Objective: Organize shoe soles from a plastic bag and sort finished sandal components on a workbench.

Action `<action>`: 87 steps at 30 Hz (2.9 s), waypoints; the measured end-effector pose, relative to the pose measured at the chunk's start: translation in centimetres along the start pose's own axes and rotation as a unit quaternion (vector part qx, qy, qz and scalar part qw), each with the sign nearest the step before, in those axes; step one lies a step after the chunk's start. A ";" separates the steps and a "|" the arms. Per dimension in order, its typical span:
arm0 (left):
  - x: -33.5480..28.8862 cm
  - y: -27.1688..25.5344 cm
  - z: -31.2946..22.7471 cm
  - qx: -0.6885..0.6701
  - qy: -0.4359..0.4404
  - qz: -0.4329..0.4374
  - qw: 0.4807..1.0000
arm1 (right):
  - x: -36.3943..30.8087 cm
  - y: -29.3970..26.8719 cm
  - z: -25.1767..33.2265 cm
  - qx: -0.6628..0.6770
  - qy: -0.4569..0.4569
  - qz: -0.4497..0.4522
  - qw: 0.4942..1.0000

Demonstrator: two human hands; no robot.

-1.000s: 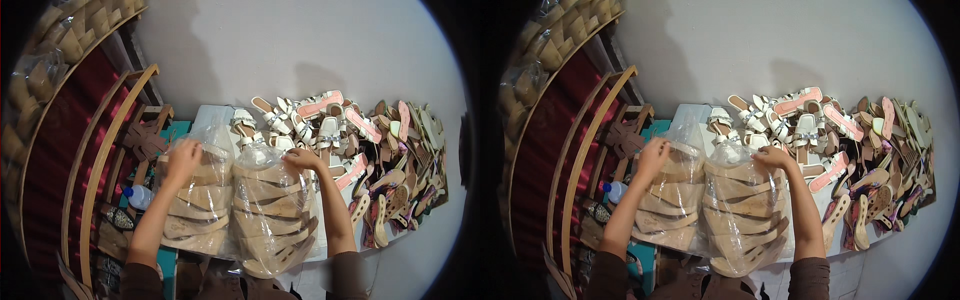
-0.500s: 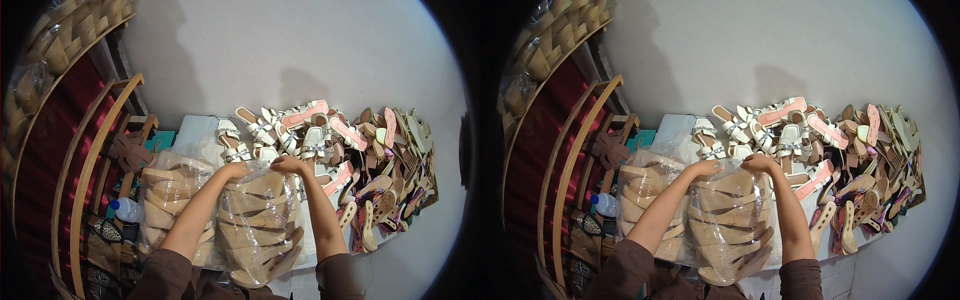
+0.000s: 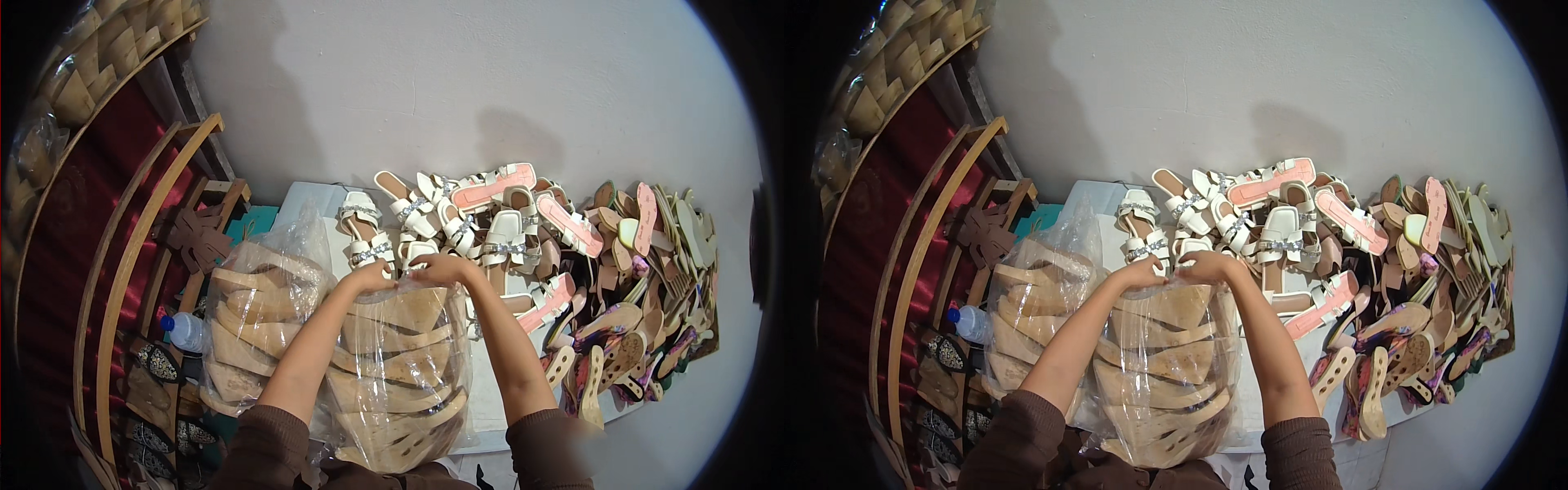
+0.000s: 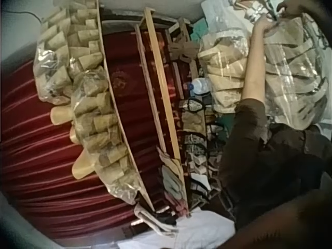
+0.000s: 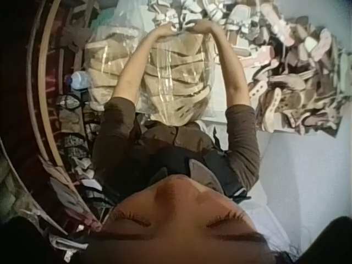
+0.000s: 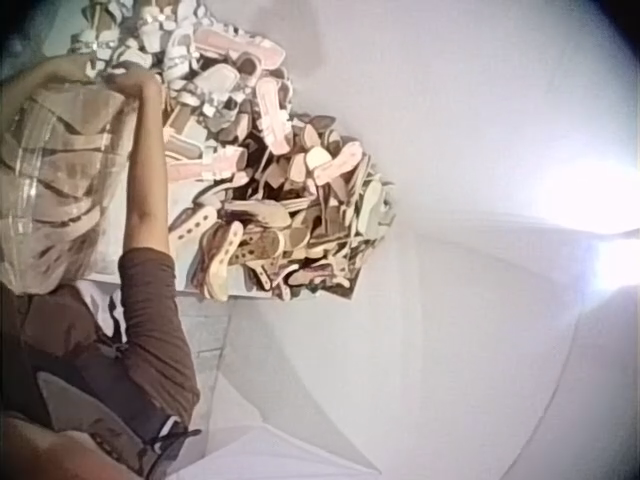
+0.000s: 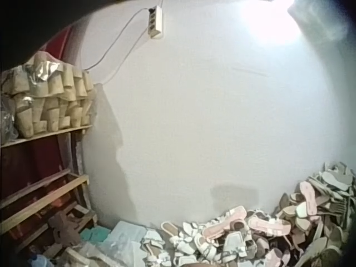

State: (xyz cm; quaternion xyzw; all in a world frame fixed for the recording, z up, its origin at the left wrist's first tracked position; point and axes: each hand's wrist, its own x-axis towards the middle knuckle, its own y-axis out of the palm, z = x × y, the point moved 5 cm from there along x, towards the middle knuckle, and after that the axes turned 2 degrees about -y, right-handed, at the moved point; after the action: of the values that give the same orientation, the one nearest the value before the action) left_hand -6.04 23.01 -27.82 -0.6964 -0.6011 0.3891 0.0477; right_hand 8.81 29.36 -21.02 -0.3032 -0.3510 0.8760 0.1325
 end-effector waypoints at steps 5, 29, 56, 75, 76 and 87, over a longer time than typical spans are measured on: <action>0.9 1.0 2.0 0.269 -0.027 0.045 0.962 | 0.7 1.1 1.9 -0.001 0.012 0.105 0.994; 0.2 -1.4 2.8 0.180 -0.008 -0.055 0.982 | 3.7 2.8 0.2 -0.084 -0.031 0.037 0.995; -28.9 4.6 -1.5 0.138 0.206 -0.272 0.930 | -15.6 13.2 -7.9 0.406 -0.092 -0.324 0.850; -8.8 -4.6 -1.3 0.153 0.019 -0.320 0.935 | -1.3 -1.2 -2.0 0.183 -0.016 -0.162 0.970; -8.1 -4.1 -1.4 0.160 -0.002 -0.298 0.941 | -1.4 -1.1 -1.5 0.199 -0.056 -0.120 0.971; -3.1 -3.6 -0.2 -0.081 0.005 0.018 0.997 | 0.1 0.1 1.7 0.215 -0.105 0.042 0.970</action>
State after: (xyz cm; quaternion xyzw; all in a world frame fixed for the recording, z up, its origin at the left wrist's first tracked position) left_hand -8.69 21.40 -24.24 -0.7110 -0.6173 0.3366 -0.0128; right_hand 7.68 28.41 -20.13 -0.1886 -0.1528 0.9627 0.1197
